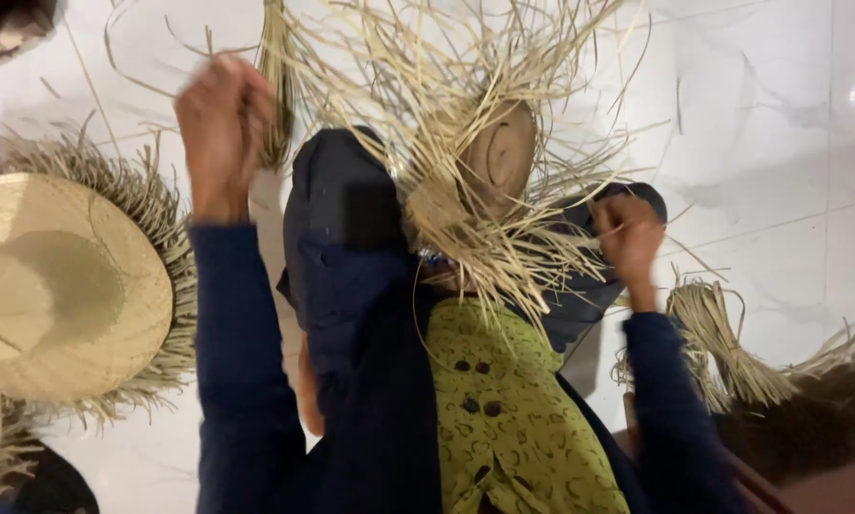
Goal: A person is weaving a straw hat by hand, intertwining dried fibers around a wooden mold.
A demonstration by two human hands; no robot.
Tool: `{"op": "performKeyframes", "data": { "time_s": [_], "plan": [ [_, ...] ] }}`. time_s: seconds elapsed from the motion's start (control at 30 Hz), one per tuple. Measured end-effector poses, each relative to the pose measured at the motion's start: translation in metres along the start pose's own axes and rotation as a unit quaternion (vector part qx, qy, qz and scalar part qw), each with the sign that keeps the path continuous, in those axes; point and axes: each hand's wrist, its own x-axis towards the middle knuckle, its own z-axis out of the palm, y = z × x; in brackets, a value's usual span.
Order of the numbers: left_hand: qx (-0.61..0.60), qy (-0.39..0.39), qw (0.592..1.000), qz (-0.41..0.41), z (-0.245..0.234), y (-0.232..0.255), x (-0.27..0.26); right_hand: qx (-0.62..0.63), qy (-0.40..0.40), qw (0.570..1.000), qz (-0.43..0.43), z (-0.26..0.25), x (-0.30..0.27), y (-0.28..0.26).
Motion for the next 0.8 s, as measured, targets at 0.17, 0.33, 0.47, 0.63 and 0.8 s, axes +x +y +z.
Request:
{"op": "performKeyframes", "data": {
  "time_s": [0.17, 0.33, 0.47, 0.63, 0.8],
  "plan": [
    [0.502, 0.185, 0.82, 0.205, -0.055, -0.157, 0.131, 0.006, 0.069, 0.998, -0.005, 0.007, 0.008, -0.029],
    [0.819, 0.138, 0.557, -0.008, -0.041, -0.193, 0.163, 0.004, 0.078, 0.997, -0.001, 0.007, 0.016, -0.032],
    [0.681, 0.168, 0.695, 0.159, -0.086, -0.202, 0.179, 0.046, 0.094, 0.994, 0.033, 0.012, 0.019, -0.031],
    [0.425, -0.024, 0.888, 0.175, -0.104, -0.107, 0.155, 0.064, 0.106, 0.991, 0.041, 0.009, 0.016, -0.036],
    [0.363, -0.101, 0.915, 0.142, -0.082, 0.012, 0.11, 0.039, 0.094, 0.993, 0.066, 0.003, 0.013, -0.041]
  ]
}}
